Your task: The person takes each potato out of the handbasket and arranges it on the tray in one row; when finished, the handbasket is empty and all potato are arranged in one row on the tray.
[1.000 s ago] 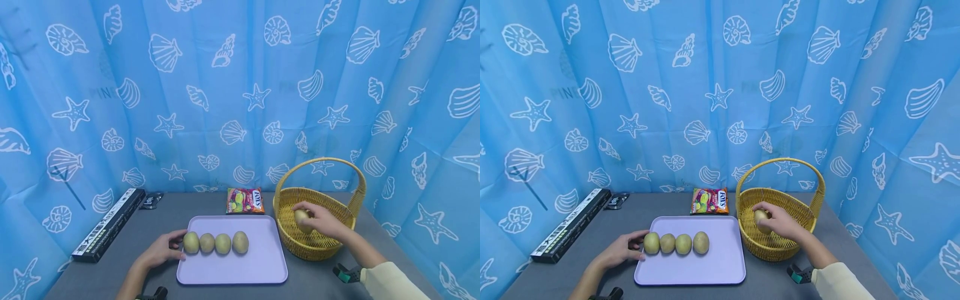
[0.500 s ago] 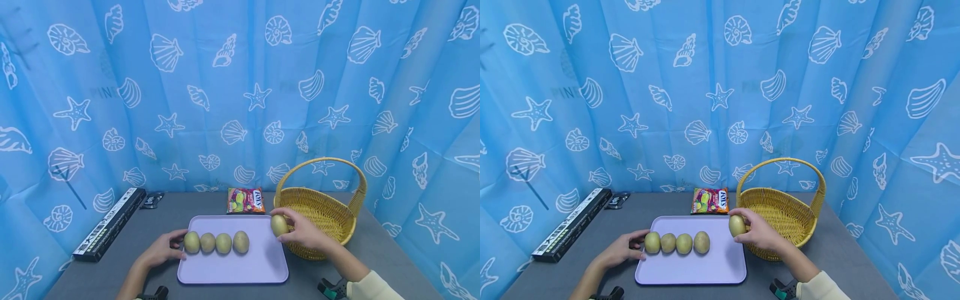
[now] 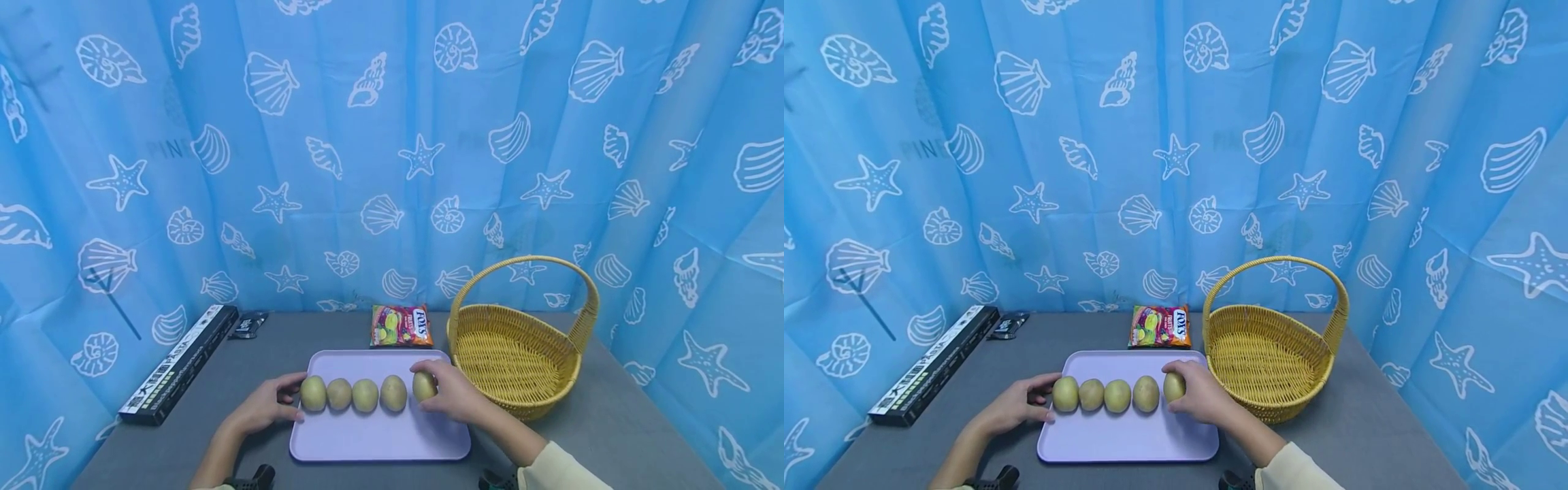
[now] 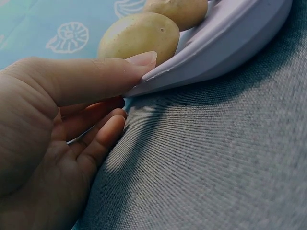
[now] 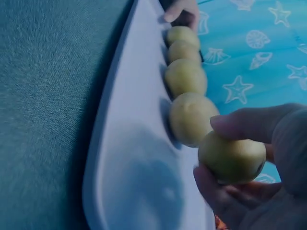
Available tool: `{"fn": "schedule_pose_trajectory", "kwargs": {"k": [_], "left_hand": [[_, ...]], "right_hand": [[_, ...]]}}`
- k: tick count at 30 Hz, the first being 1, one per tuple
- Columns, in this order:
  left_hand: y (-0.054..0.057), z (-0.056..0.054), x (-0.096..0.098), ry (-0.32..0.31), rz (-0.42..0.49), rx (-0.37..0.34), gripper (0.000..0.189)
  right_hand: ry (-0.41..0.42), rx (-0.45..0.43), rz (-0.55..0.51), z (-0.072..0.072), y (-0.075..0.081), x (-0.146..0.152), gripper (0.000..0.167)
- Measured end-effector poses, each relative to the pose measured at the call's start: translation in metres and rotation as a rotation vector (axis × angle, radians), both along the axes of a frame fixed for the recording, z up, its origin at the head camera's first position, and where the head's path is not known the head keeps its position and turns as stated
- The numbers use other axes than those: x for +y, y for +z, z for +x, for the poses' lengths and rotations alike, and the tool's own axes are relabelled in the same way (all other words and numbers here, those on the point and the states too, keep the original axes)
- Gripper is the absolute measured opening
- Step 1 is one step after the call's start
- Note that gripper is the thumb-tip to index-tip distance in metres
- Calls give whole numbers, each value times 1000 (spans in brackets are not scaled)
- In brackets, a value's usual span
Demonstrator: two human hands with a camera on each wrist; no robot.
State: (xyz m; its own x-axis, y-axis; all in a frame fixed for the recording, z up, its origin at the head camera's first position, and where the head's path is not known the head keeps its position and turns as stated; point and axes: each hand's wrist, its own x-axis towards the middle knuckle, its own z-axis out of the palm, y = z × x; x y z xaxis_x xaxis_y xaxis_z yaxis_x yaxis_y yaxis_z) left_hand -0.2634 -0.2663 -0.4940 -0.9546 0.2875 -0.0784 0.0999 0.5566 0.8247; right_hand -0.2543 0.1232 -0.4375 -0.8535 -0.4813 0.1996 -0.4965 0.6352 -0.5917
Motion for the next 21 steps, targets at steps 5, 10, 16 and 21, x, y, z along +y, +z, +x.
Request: {"fn": "schedule_pose_trajectory", "kwargs": {"k": [5, 10, 16, 21], "left_hand": [[0, 0, 1, 4, -7, 0, 86], [0, -1, 1, 0, 1, 0, 84], [-1, -2, 1, 20, -12, -1, 84], [-1, -1, 0, 21, -5, -7, 85]], "right_hand": [[-63, -50, 71, -7, -10, -9, 62], [-70, -86, 90, -12, -16, -15, 61], [-77, -103, 119, -13, -17, -18, 65], [-79, -87, 133, -11, -17, -16, 67]]}}
